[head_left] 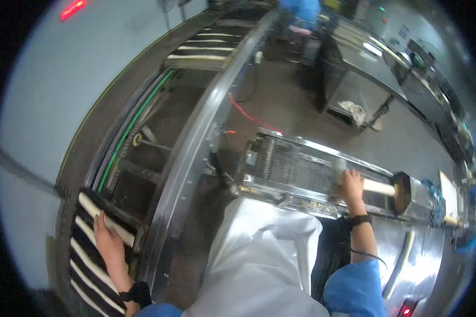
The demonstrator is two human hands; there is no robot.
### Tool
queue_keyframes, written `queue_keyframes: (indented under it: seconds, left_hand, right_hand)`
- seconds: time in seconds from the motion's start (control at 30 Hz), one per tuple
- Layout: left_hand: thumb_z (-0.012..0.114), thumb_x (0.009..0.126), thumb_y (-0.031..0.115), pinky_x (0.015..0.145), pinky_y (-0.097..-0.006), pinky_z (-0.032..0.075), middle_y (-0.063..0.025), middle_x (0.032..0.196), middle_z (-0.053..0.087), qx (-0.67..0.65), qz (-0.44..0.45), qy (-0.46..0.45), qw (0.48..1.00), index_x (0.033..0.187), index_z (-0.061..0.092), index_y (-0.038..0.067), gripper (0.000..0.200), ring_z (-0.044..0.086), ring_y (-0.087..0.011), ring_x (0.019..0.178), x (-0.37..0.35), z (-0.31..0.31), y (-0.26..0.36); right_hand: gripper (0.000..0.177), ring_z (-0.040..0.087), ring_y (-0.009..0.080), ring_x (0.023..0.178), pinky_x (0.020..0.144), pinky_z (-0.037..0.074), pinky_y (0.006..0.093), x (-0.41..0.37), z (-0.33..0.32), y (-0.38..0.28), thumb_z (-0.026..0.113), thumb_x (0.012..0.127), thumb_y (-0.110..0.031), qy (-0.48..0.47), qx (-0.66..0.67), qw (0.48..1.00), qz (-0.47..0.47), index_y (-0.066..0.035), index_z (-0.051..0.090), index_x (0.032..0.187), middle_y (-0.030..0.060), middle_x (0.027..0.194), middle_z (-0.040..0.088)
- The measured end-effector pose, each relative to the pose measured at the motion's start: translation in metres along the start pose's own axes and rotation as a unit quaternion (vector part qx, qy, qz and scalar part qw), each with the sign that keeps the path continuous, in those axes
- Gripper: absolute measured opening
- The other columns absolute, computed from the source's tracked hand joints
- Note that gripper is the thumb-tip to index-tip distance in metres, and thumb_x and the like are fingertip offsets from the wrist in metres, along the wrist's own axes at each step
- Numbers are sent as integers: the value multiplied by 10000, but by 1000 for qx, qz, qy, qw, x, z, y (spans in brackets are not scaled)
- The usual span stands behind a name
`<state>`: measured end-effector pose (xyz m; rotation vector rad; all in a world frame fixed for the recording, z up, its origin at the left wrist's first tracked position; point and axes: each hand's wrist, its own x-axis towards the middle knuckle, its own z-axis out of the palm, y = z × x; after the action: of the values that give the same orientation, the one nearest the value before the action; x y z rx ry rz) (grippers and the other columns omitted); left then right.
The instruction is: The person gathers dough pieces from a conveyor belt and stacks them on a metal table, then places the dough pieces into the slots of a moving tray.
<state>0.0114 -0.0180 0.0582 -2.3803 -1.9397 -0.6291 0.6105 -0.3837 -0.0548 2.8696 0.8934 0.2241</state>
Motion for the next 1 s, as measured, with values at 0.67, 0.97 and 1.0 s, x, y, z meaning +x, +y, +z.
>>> queue_keyframes:
  seconds: [0.67,0.97,1.0]
  left_hand:
    - [649,792,37,1140,-459,311,-202,1446,441,-131,466,-131,865,1174,610,-16,388,345,-368,1392,97,197,222]
    - [627,794,32,1088,-458,364,-202,1413,468,-136,451,-111,875,1139,614,-17,349,430,-392,1308,118,210,241]
    - [626,793,32,1078,-456,373,-203,1412,468,-138,445,-108,878,1135,615,-17,345,439,-395,1297,119,211,243]
  right_hand:
    - [436,496,336,1254,1065,380,482,-378,39,153,610,876,-184,285,55,652,700,-43,567,1287,205,1306,562]
    - [413,401,374,1349,1120,310,498,-355,0,109,492,932,-199,109,78,893,430,-29,538,1307,237,1409,464]
    - [448,380,373,1363,1124,298,505,-347,-1,111,469,940,-228,92,74,895,430,-32,502,1342,239,1431,437]
